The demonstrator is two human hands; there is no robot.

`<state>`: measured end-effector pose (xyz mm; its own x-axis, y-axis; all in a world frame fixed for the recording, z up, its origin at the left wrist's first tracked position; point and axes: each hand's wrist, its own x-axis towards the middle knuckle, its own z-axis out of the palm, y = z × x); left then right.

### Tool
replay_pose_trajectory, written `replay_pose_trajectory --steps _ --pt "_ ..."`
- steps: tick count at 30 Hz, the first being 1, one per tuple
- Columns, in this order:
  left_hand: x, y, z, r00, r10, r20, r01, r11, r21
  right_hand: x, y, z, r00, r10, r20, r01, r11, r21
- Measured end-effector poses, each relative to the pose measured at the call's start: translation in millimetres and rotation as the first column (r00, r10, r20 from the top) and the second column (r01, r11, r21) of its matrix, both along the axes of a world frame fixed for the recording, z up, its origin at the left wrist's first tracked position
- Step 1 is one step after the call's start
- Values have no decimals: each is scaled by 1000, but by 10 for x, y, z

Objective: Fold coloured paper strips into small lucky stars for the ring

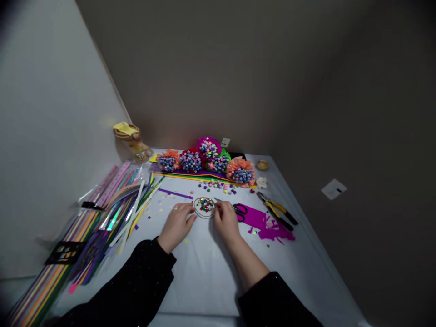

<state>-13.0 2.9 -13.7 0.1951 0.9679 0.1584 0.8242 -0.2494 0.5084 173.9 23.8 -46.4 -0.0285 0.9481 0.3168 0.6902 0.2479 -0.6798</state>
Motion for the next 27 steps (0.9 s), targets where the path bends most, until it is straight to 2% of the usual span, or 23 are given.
replay_pose_trajectory --steps 5,10,15,20,23,25,27 --pt "24 4 -27 1000 9 -17 -10 1000 -15 -45 39 -30 999 43 19 -43 999 28" --pt "40 -19 -17 999 6 -43 -7 1000 -19 -77 58 -31 991 120 63 -119 993 -15" --pt "34 -43 -55 998 17 -60 -17 1000 -8 -57 40 -44 986 143 80 -147 988 43" --pt "1 -14 -75 998 52 32 -53 998 23 -65 48 -85 964 221 146 -229 972 42" --pt "-119 -12 117 985 113 127 -125 988 87 -66 46 -100 971 204 127 -210 977 37" --pt "-286 -67 372 968 125 216 -166 970 180 -60 39 -105 972 199 121 -205 978 39" --pt "-515 -184 686 943 100 319 -180 956 232 -50 33 -108 975 190 120 -196 979 47"
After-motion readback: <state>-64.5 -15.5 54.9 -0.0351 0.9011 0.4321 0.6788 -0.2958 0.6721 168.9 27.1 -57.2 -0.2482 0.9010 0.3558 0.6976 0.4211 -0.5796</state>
